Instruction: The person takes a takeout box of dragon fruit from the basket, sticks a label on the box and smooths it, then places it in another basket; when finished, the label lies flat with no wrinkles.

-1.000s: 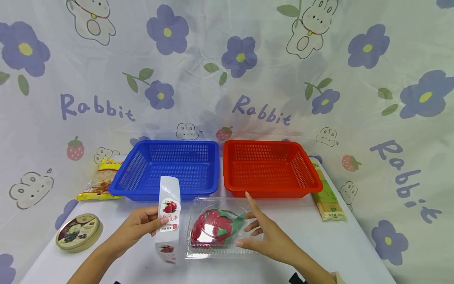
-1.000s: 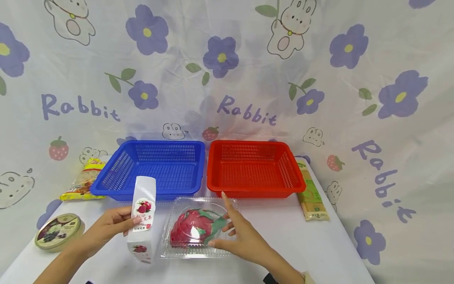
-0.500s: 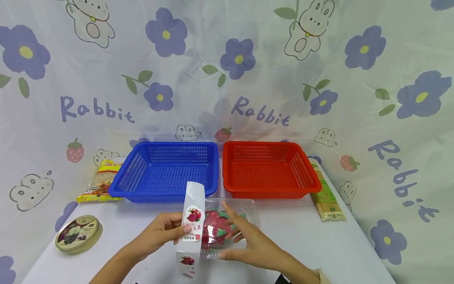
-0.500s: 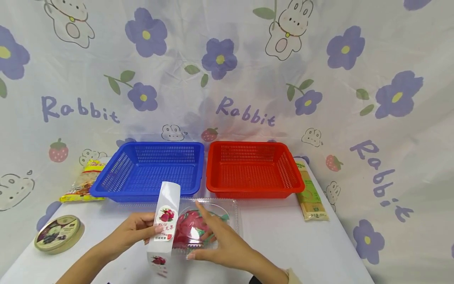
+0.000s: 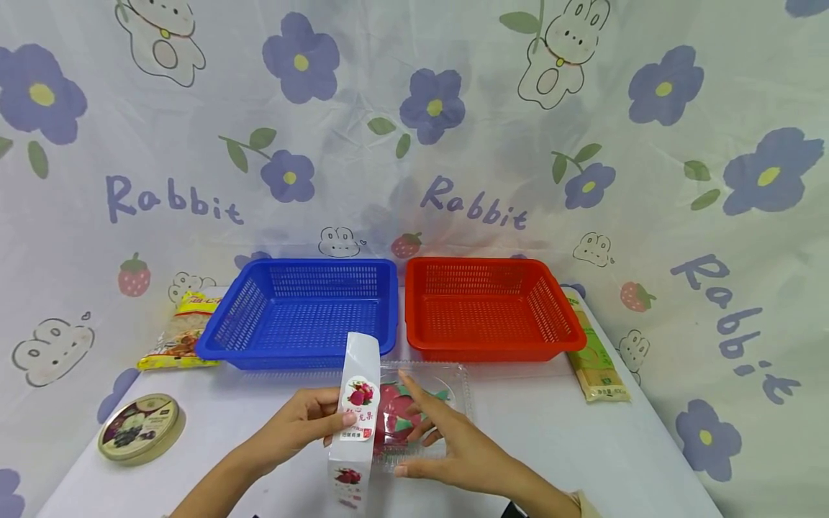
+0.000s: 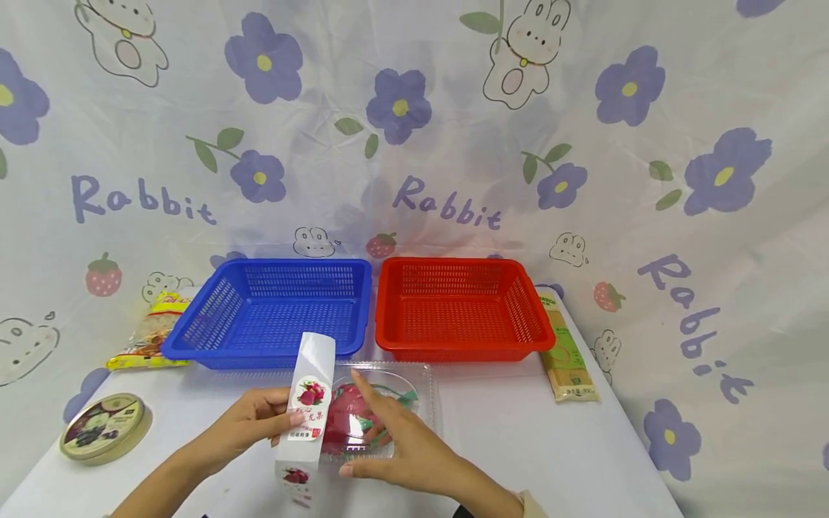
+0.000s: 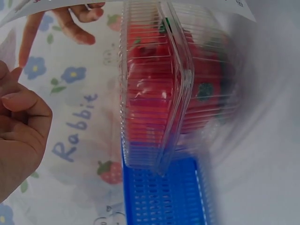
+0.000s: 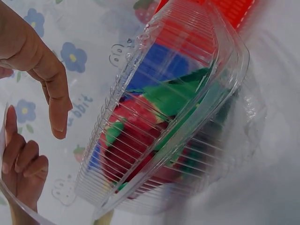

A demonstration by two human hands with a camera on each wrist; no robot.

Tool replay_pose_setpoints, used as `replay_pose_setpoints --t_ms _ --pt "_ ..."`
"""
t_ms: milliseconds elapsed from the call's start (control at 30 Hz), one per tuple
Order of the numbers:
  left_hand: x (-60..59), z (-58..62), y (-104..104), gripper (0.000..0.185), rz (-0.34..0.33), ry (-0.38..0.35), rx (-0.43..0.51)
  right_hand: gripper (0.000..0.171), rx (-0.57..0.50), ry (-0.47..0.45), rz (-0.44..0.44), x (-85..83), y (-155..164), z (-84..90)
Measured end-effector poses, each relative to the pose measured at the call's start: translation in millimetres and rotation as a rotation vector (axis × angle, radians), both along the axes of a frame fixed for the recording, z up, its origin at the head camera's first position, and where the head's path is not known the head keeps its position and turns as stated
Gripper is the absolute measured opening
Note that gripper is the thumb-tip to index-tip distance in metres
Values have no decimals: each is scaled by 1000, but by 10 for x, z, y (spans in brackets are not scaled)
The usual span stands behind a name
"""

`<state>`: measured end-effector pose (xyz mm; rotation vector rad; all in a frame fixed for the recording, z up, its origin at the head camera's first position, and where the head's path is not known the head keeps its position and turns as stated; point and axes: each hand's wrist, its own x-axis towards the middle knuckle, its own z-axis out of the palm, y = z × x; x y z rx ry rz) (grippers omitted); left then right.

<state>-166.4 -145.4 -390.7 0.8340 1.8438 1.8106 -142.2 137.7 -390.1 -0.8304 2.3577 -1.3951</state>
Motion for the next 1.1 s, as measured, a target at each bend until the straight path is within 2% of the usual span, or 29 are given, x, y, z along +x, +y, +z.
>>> replay_pose_setpoints --t_ms 167,633,1100 --pt "-11 -16 -5 32 -10 2 7 98 -11 0 4 -3 -3 -16" --pt "3 -32 86 34 -32 -60 29 94 -36 -3 30 2 -36 -50" --pt "12 -73 176 31 -42 -23 34 91 -39 -20 55 24 -73 -84"
